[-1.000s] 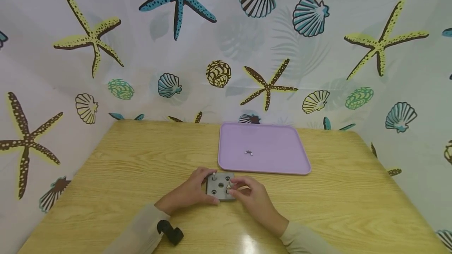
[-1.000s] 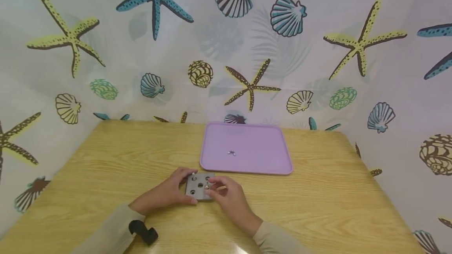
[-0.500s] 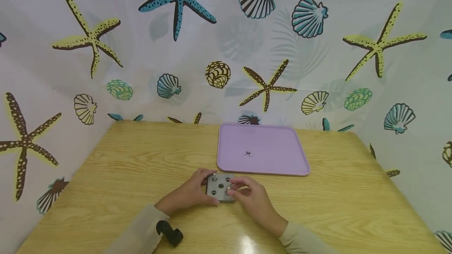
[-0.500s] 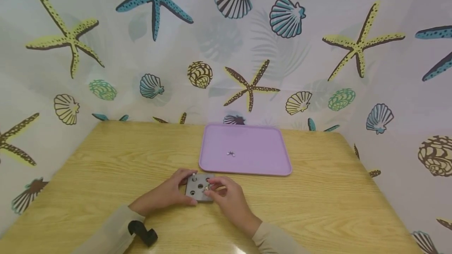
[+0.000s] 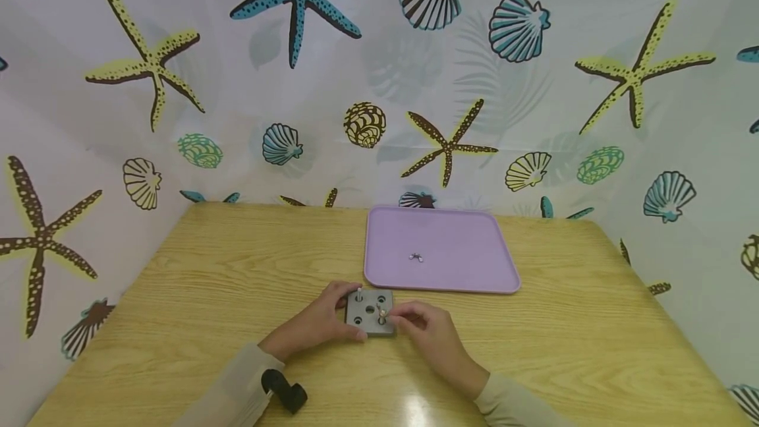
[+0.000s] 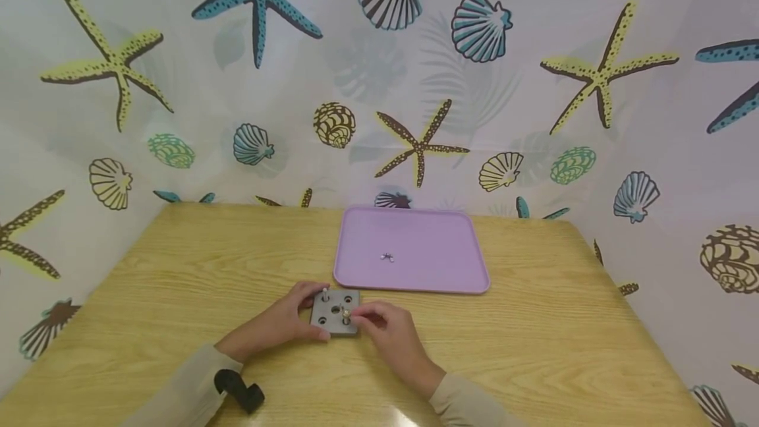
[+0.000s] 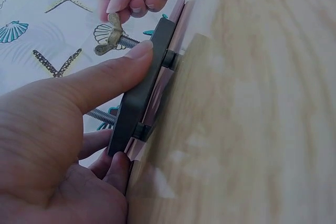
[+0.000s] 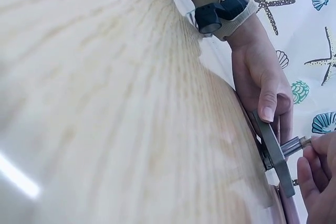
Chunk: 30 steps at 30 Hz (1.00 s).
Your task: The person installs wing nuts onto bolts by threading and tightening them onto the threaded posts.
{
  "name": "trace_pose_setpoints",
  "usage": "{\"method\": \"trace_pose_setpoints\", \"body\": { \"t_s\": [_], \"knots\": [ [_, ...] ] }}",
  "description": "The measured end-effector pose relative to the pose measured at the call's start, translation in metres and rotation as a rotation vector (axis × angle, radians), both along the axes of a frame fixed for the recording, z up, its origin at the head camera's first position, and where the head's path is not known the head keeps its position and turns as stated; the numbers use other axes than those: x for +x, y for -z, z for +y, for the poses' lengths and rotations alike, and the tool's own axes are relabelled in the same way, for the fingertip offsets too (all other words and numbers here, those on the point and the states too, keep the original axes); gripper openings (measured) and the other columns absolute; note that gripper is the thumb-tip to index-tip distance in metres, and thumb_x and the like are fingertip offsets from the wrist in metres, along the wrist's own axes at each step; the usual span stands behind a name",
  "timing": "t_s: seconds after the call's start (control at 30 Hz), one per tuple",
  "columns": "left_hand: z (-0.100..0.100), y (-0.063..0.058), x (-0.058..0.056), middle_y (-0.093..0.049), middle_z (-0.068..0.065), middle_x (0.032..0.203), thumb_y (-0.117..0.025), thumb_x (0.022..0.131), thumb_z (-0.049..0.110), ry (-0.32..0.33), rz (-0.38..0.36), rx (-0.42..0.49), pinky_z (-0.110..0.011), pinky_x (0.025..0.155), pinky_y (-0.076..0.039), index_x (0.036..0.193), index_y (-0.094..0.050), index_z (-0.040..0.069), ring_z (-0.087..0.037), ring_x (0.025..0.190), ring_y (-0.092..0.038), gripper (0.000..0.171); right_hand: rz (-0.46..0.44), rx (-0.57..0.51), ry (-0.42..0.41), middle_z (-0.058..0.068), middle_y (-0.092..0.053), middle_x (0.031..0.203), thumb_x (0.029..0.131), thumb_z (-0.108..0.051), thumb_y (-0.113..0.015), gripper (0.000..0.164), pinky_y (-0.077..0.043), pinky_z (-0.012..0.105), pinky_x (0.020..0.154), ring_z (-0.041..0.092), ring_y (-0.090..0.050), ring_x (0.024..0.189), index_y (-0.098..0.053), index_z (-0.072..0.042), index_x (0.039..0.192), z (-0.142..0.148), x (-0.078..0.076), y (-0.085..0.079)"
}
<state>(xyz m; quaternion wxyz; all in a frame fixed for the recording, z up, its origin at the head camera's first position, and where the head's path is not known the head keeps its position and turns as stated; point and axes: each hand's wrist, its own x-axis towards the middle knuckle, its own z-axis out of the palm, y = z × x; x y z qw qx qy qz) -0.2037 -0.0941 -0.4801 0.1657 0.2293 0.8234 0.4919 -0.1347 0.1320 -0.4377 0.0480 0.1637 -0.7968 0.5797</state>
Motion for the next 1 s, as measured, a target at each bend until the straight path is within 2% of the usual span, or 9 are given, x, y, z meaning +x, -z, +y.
{"method": "trace_pose_setpoints", "body": {
  "t_s": [0.13, 0.3, 0.47, 0.77, 1.0],
  "knots": [
    [0.0003, -0.0013, 0.0003, -0.034, -0.007, 0.131, -0.082, 0.068, 0.039, -0.002, 0.008, 0.002, -0.036, 0.105, -0.031, 0.141, -0.034, 0.011, -0.021, 0.121, -0.039, 0.092, 0.004, 0.005, -0.013, 0.015, -0.066, 0.094, 0.083, 0.001, -0.066, 0.013, -0.053, 0.029, 0.077, 0.026, -0.063, 0.087, -0.066, 0.005, 0.096, -0.0010, -0.0017, 0.0002],
    [0.0024, -0.0049, 0.0013, -0.034, -0.008, 0.131, -0.082, 0.068, 0.039, 0.006, 0.011, 0.002, -0.036, 0.106, -0.030, 0.141, -0.034, 0.008, -0.021, 0.120, -0.039, 0.093, 0.055, 0.012, -0.002, 0.018, -0.062, 0.100, 0.081, 0.000, -0.069, 0.027, -0.054, 0.031, 0.076, 0.033, -0.060, 0.089, -0.061, 0.009, 0.105, -0.0036, -0.0050, 0.0017],
    [0.0031, -0.0055, 0.0016, -0.033, -0.007, 0.132, -0.081, 0.069, 0.038, 0.000, -0.017, 0.006, -0.037, 0.106, -0.030, 0.142, -0.033, 0.011, -0.022, 0.122, -0.037, 0.091, 0.024, -0.016, -0.013, 0.019, -0.061, 0.102, 0.079, 0.000, -0.071, 0.034, -0.053, 0.032, 0.078, 0.037, -0.059, 0.093, -0.059, 0.010, 0.110, -0.0070, -0.0077, 0.0018],
    [0.0038, -0.0025, 0.0001, -0.032, -0.003, 0.134, -0.081, 0.066, 0.044, -0.012, -0.027, -0.015, -0.035, 0.105, -0.031, 0.142, -0.034, 0.017, -0.020, 0.125, -0.036, 0.094, 0.048, -0.006, 0.004, 0.017, -0.063, 0.096, 0.079, -0.001, -0.071, 0.031, -0.054, 0.032, 0.076, 0.033, -0.061, 0.089, -0.061, 0.008, 0.107, -0.0050, -0.0078, 0.0028],
    [0.0030, -0.0035, 0.0004, -0.030, -0.003, 0.138, -0.081, 0.065, 0.047, -0.025, -0.056, -0.023, -0.036, 0.106, -0.030, 0.142, -0.034, 0.018, -0.022, 0.128, -0.034, 0.095, 0.021, 0.007, 0.023, 0.011, -0.067, 0.095, 0.083, 0.000, -0.066, 0.015, -0.053, 0.026, 0.077, 0.023, -0.064, 0.087, -0.067, 0.003, 0.098, 0.0003, -0.0038, 0.0031]
  ]
}}
